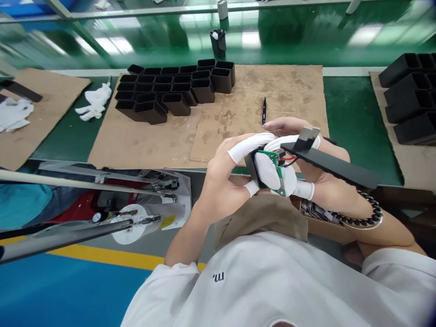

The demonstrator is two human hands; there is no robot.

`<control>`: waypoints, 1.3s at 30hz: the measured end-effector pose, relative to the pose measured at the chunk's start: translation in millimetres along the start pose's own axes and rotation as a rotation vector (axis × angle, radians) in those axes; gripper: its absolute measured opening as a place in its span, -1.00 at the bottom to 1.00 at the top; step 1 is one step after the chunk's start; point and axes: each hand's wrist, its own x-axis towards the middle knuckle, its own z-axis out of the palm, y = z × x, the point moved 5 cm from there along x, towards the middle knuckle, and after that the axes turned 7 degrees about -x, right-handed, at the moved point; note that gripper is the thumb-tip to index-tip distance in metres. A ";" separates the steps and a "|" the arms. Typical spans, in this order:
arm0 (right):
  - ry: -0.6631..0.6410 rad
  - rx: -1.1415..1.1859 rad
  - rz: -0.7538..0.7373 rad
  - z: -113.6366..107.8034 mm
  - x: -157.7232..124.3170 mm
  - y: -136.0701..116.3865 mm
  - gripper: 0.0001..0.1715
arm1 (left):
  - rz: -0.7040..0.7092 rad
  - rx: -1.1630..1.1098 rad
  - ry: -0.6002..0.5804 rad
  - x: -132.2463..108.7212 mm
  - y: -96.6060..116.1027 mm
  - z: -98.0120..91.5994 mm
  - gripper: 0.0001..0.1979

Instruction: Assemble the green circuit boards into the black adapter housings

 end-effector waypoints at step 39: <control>0.134 -0.404 0.111 -21.6 14.6 21.9 -0.85 | -0.164 0.479 0.059 -1.6 -57.2 24.3 -0.36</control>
